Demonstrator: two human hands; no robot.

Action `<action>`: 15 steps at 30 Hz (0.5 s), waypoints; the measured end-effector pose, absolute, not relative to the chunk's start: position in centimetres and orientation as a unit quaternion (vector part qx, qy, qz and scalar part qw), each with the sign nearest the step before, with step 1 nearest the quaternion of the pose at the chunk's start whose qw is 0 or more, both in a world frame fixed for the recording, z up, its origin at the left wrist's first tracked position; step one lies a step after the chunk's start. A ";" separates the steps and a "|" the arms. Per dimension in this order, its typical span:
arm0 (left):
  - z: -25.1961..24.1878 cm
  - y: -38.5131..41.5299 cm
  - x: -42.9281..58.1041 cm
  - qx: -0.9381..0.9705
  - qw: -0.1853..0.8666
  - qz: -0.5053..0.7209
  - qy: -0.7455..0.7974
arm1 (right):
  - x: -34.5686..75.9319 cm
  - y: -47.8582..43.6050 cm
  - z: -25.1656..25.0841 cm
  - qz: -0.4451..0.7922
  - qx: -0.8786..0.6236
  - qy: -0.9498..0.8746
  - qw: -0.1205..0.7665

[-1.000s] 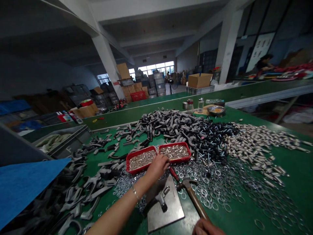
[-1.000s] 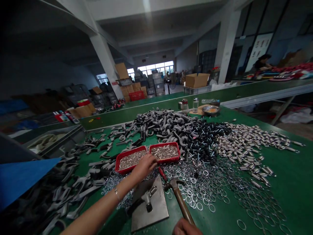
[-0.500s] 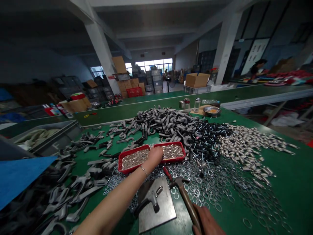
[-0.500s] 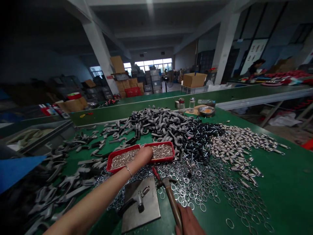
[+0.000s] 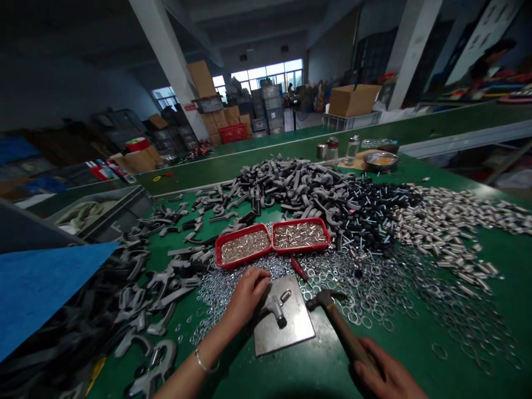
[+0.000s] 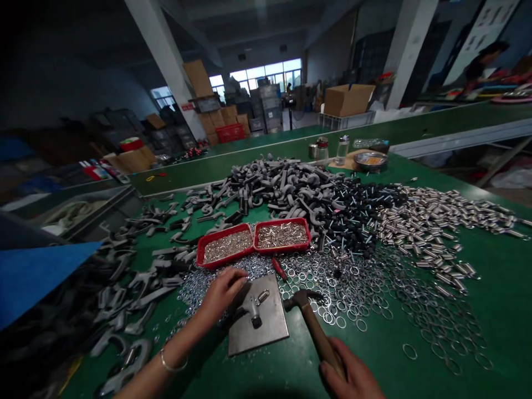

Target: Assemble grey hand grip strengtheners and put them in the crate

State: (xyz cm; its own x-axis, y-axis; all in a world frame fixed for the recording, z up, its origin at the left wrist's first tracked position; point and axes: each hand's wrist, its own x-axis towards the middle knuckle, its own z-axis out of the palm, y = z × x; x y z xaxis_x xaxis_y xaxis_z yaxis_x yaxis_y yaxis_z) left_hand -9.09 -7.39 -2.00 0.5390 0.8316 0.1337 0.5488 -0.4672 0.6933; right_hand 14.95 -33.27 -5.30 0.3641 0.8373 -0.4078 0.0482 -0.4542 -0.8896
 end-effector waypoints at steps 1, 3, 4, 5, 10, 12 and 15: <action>-2.5 -8.2 -9.6 0.799 0.351 0.239 0.426 | 14.5 -32.1 -5.1 0.519 -0.677 -0.276 0.444; -3.2 -9.4 -10.1 0.753 0.418 0.231 0.452 | 13.6 -29.7 -4.5 0.624 -0.579 -0.196 0.487; -3.4 -9.7 -10.1 0.741 0.430 0.225 0.464 | 13.3 -28.6 -4.1 0.667 -0.523 -0.157 0.506; -3.5 -9.9 -10.1 0.739 0.429 0.220 0.471 | 13.2 -27.8 -3.6 0.697 -0.470 -0.123 0.527; -3.9 -10.1 -9.9 0.763 0.377 0.197 0.487 | 13.6 -27.4 -1.6 0.749 -0.378 -0.101 0.535; -4.2 -10.1 -9.6 0.767 0.361 0.183 0.498 | 13.7 -28.0 -1.0 0.761 -0.398 -0.129 0.496; -4.6 -10.3 -9.2 0.780 0.332 0.177 0.500 | 13.7 -28.6 -0.9 0.761 -0.426 -0.174 0.457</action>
